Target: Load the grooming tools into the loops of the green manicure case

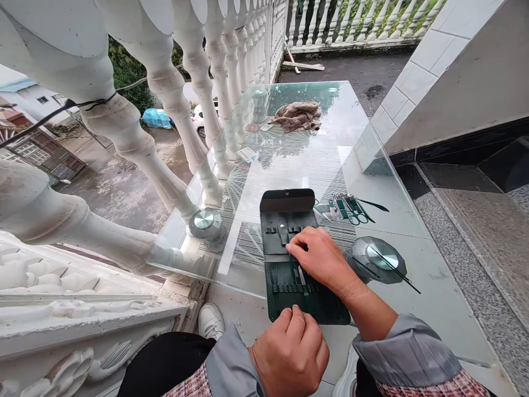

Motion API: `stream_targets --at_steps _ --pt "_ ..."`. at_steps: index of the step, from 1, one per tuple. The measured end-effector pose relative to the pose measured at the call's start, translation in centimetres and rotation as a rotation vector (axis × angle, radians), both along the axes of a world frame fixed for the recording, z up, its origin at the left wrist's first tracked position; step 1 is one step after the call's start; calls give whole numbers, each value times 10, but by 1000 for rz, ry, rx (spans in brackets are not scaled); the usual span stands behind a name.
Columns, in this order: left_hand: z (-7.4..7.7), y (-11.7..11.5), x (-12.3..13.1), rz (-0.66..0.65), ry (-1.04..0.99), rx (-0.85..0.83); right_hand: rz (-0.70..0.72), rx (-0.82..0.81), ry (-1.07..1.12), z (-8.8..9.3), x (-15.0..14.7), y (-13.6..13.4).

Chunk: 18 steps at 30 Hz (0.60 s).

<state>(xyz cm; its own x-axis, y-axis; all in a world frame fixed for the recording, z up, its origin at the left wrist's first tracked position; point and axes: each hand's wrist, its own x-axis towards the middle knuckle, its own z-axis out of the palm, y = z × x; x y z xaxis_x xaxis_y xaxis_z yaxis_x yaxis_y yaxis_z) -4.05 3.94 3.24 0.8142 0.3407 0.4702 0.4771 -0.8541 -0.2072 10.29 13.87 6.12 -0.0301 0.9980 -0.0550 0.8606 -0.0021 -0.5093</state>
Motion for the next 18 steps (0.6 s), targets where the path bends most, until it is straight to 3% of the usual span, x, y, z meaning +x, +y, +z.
stream_targets --at_steps 11,18 --pt "-3 0 0 18 36 -27 196 -24 -99 8 -1 -6" --pt "-1 0 -1 10 65 -32 267 56 -7 8 10 -9"
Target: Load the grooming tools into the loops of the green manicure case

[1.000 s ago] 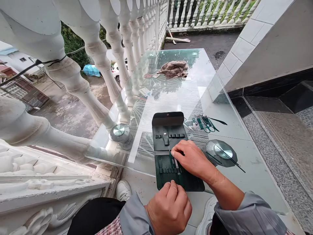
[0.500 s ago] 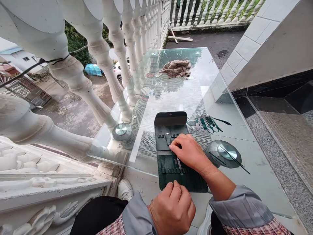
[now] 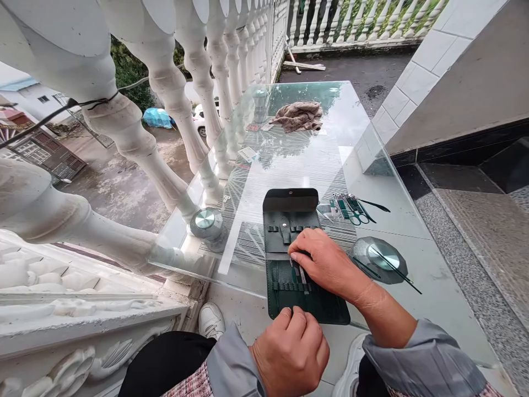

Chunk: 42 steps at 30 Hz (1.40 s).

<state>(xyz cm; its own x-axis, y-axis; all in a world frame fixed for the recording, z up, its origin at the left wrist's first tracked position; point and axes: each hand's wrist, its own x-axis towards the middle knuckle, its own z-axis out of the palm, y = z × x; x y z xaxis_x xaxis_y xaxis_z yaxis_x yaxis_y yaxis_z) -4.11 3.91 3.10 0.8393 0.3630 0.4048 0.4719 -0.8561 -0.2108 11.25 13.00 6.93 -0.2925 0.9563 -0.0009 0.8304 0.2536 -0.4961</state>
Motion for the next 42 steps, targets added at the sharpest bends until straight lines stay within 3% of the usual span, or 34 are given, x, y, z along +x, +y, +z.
stream_targets --at_steps 23,27,30,33,35,38,42 --pt "-1 0 -2 -1 -14 14 170 96 64 -5 9 -6" --pt "1 -1 -6 -34 -18 17 13 185 200 0 24 -6" --pt "4 -2 -8 -89 -7 9 -279 211 253 9 49 -10" --pt "4 -3 -7 -237 -23 22 -625 161 209 15 84 -17" --pt "2 -4 -4 -303 -39 26 -750 123 114 16 106 -23" --pt "-1 -6 2 -318 -40 18 -782 110 -56 11 131 -30" --pt "-3 -6 10 -340 -50 16 -647 15 -221 1 141 -38"
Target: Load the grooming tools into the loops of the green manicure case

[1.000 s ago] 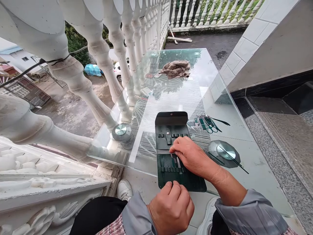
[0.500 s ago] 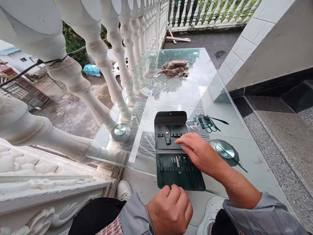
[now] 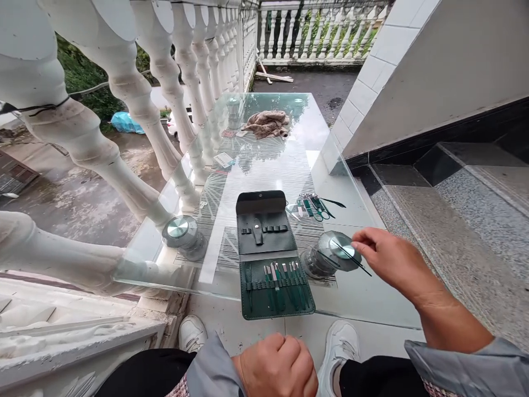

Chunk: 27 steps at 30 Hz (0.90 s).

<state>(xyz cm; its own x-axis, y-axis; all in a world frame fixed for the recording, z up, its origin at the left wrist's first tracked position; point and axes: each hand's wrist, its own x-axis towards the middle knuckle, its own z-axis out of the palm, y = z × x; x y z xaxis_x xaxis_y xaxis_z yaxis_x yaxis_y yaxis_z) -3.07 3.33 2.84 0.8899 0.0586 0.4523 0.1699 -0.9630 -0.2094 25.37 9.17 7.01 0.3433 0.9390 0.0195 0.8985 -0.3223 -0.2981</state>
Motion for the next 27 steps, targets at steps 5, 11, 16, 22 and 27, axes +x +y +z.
stream_targets --at_steps 5,11,16,22,27 --pt "0 1 10 -10 4 -17 65 -122 -28 -6 -3 -2" --pt "-3 1 16 -20 34 -10 89 -188 -54 -12 -5 2" --pt "-4 0 16 -11 -3 -20 82 -242 -73 -9 -8 4" --pt "-5 -2 16 9 -52 -43 70 -337 -83 -6 -11 5" --pt "-8 -5 16 31 -92 -60 39 -219 32 -3 -9 3"
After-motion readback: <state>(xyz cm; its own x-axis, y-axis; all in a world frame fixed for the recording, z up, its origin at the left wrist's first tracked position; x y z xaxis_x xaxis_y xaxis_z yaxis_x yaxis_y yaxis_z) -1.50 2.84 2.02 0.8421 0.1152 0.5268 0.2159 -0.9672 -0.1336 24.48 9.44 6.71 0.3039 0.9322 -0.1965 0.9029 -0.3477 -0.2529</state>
